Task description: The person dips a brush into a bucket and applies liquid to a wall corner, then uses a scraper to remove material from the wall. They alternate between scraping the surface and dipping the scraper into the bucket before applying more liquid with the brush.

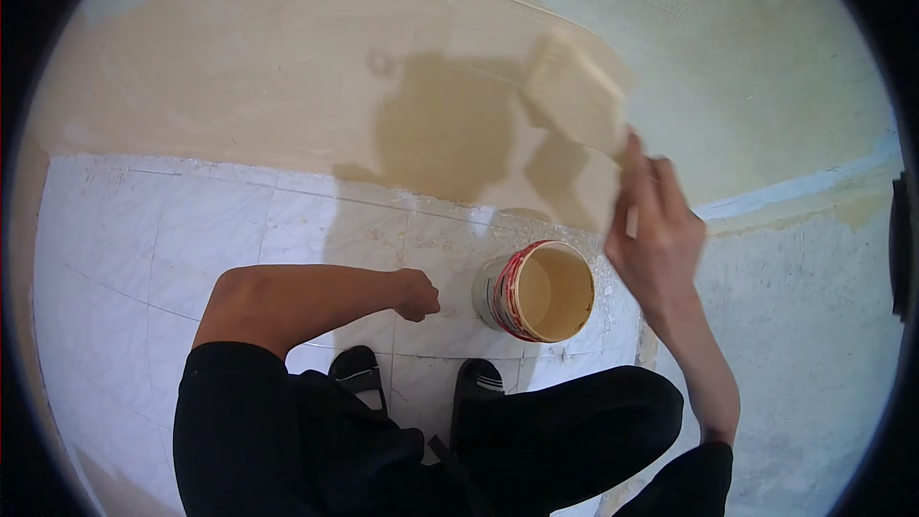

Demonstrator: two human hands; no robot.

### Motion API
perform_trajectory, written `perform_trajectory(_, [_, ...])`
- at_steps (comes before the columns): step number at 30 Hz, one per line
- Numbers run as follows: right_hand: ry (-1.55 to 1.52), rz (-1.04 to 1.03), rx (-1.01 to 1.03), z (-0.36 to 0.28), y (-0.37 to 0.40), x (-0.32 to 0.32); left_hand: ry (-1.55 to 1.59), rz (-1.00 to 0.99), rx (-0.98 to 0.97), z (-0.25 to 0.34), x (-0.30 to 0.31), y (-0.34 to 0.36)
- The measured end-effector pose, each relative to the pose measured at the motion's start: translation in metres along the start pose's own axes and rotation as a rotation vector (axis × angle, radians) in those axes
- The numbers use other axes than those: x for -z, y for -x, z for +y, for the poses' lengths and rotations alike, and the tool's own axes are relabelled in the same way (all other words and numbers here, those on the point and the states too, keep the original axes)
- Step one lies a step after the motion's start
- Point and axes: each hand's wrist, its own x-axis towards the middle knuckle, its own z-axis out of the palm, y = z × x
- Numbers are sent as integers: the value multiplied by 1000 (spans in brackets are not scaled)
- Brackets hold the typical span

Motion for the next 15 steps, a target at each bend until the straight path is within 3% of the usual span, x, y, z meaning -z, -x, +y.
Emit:
perform_trajectory(7, [-7, 16, 133, -31, -38, -47, -2, -24, 19, 2, -8, 7])
perform_trajectory(15, [321, -116, -156, 81, 61, 1, 36, -12, -8, -10, -21, 8])
